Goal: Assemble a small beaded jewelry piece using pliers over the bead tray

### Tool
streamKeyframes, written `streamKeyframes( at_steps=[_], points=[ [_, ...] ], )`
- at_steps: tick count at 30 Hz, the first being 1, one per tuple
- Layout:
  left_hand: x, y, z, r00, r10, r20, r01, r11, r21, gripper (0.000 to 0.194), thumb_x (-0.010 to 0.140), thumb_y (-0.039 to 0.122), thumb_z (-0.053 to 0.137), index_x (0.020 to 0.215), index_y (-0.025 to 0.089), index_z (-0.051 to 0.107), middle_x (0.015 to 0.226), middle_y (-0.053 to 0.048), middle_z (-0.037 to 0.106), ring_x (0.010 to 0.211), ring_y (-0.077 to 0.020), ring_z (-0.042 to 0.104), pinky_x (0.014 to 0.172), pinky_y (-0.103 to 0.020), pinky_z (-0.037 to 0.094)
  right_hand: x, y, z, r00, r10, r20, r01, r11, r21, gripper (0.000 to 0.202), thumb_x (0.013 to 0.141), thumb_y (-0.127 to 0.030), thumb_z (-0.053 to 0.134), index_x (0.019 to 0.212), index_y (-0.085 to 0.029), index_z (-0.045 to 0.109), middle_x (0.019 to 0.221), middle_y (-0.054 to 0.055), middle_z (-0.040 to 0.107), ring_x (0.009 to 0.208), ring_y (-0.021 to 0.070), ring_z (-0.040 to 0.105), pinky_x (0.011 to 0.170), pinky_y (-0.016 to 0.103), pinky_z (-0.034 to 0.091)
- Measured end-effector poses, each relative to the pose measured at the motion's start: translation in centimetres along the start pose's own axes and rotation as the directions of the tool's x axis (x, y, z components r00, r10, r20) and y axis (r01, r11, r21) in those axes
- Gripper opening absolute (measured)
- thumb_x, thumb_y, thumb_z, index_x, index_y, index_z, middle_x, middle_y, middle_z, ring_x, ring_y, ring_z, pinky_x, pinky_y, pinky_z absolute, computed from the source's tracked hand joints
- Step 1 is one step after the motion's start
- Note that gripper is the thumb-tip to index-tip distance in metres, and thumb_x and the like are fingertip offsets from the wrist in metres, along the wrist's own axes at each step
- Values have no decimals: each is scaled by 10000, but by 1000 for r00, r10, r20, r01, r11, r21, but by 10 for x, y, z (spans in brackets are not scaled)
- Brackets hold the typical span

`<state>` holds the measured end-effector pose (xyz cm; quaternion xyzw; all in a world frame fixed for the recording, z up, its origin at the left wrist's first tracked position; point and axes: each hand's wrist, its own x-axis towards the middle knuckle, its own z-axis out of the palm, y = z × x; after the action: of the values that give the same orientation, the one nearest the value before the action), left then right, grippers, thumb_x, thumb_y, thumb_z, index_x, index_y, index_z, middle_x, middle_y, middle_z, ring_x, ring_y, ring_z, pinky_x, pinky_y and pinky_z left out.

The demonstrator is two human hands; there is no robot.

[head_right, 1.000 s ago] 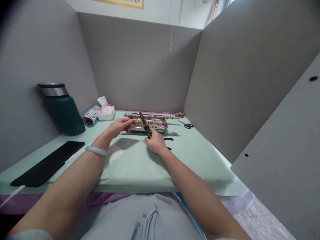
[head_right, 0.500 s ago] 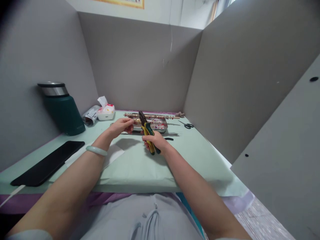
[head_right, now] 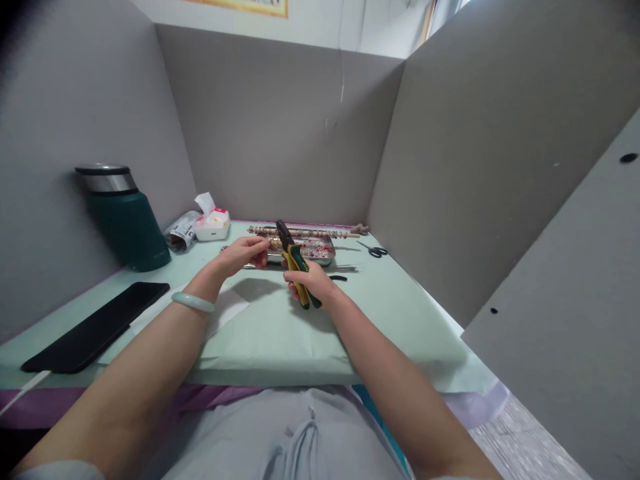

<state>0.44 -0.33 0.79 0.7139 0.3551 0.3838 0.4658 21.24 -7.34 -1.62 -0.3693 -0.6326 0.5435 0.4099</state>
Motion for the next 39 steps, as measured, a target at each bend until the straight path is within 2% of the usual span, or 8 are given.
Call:
streamKeyframes(
  at_steps=[3,6,9,13,23,29,34,39],
  points=[
    [1,-1,0,998,-50,27,50,999,4,364,798,477,548,892,137,638,637,-19,603,530,-90,561,538,-221,454,-2,-1,0,999,11,41,-13,998,57,402,700,-379,616,1042,-201,502,674,-13,515,539,118,476,496,247,408],
    [1,-1,0,998,-67,-10,68,997,32,361,795,464,554,873,122,641,610,-19,597,525,-90,553,546,-223,451,4,5,-1,996,2,-87,-19,979,-203,348,718,-368,570,1011,-187,523,601,-26,494,504,124,455,501,254,393],
    [1,0,0,997,-68,-38,70,995,67,369,805,469,536,824,115,639,538,-9,568,491,-89,533,511,-211,418,12,12,-3,941,-187,-282,-17,807,-591,289,692,-311,563,953,-186,567,695,10,575,607,149,503,585,258,390],
    [0,3,1,998,-54,-23,56,992,111,363,821,461,517,844,119,639,475,0,540,444,-85,493,452,-194,355,14,15,-3,901,-314,-298,-38,630,-776,383,694,-271,550,1068,-192,562,809,42,626,718,183,544,652,266,382],
    [2,-1,-2,1000,-4,-17,3,1000,-24,349,814,459,534,850,125,625,569,0,537,490,-73,495,482,-196,392,7,9,-2,998,-26,-48,8,935,-354,280,727,-386,557,932,-200,513,555,-34,520,457,126,466,458,237,367],
    [0,1,1,998,-57,2,57,998,2,306,823,410,531,853,123,632,533,30,450,438,-57,392,472,-212,402,11,14,-1,939,-256,-231,5,680,-733,383,699,-270,556,1075,-203,569,824,32,642,719,181,561,652,264,399],
    [0,2,2,998,-65,20,64,997,48,284,829,393,518,854,129,621,498,49,394,415,-54,334,435,-198,357,12,16,-1,920,-292,-260,-58,557,-828,417,697,-263,564,1107,-184,561,882,77,652,773,218,574,682,282,396],
    [-1,3,1,999,-14,31,14,1000,27,310,827,429,514,864,141,625,500,48,390,419,-61,344,435,-204,356,9,11,-3,979,-123,-162,15,838,-546,292,705,-318,577,971,-201,545,675,4,593,576,151,528,561,258,405]
  ],
)
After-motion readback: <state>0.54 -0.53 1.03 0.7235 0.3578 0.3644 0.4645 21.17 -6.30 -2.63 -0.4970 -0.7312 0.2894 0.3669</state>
